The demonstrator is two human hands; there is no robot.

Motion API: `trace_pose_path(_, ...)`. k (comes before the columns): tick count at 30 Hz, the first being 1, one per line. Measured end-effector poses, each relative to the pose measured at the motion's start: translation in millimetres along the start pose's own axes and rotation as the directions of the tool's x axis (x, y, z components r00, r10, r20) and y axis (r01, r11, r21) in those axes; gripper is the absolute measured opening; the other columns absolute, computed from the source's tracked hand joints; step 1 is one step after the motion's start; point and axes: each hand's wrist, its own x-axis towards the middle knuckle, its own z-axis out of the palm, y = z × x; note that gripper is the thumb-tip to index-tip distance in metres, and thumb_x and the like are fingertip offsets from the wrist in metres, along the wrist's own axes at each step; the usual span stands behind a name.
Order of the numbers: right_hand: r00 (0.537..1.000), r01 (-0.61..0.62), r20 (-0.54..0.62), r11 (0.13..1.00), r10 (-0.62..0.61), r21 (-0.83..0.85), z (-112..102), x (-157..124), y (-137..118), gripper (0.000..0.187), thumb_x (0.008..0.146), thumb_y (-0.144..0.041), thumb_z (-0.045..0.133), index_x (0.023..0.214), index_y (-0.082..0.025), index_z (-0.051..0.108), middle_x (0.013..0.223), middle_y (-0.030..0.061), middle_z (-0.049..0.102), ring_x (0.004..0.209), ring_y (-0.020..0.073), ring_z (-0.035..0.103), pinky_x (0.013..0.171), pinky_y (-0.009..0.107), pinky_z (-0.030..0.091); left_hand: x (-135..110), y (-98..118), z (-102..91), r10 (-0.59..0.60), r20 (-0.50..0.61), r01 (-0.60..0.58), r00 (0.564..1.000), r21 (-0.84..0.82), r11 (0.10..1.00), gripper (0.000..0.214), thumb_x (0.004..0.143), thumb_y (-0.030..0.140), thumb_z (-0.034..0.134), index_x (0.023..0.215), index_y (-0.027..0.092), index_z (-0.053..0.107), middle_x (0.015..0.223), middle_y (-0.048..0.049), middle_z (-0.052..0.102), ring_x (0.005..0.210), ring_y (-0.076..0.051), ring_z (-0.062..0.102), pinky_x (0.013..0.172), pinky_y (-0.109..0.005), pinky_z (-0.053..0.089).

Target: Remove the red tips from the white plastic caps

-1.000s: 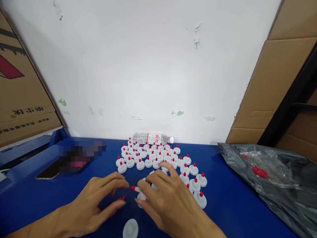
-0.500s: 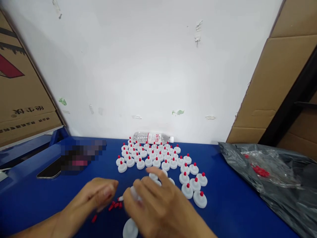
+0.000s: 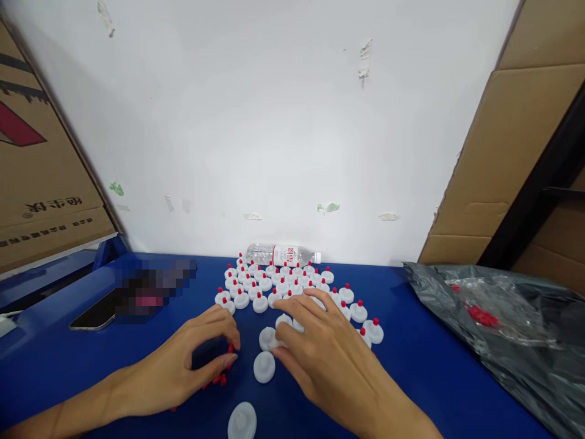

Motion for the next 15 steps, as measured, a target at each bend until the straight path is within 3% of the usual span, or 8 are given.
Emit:
trace_pose_path(3,0.996,-0.067,0.061,0.998,0.067,-0.002,0.6,-2.1,2.1,0.006,0.098,-0.02,0.067,0.095,-0.024,0.065,0.105,0.0026,0.068,0.096,0.023,0.061,0.092,0.043,0.042,-0.3,-2.1,1.1,-0.009,0.089,0.009,0.996,-0.007,1.0,0.016,0.096,0.013,0.062,0.105,0.024,0.069,0.115,-0.004,0.061,0.103,-0.019,0.062,0.09,-0.03,0.054)
trace_pose_path(6,0.989,-0.104,0.107,0.994,0.102,0.017,1.0,-3.3,3.9,0.009,0.097,-0.02,0.068,0.09,-0.024,0.065,0.089,-0.0004,0.064,0.086,0.0215,0.057,0.087,0.041,0.041,-0.9,-1.4,3.0,-0.036,0.133,0.037,0.99,-0.005,0.999,0.017,0.095,0.012,0.063,0.105,0.024,0.07,0.119,-0.0046,0.058,0.099,-0.017,0.063,0.083,-0.026,0.055)
trace_pose_path(15,0.981,-0.119,0.167,0.985,0.097,0.123,-1.0,-0.8,-4.5,0.016,0.091,-0.017,0.072,0.08,-0.024,0.063,0.084,-0.0036,0.065,0.084,0.0181,0.056,0.081,0.037,0.041,-3.3,1.7,3.8,-0.04,0.123,0.036,0.992,0.034,0.999,0.02,0.093,0.013,0.063,0.109,0.026,0.067,0.118,-0.0035,0.059,0.108,-0.021,0.062,0.097,-0.034,0.053)
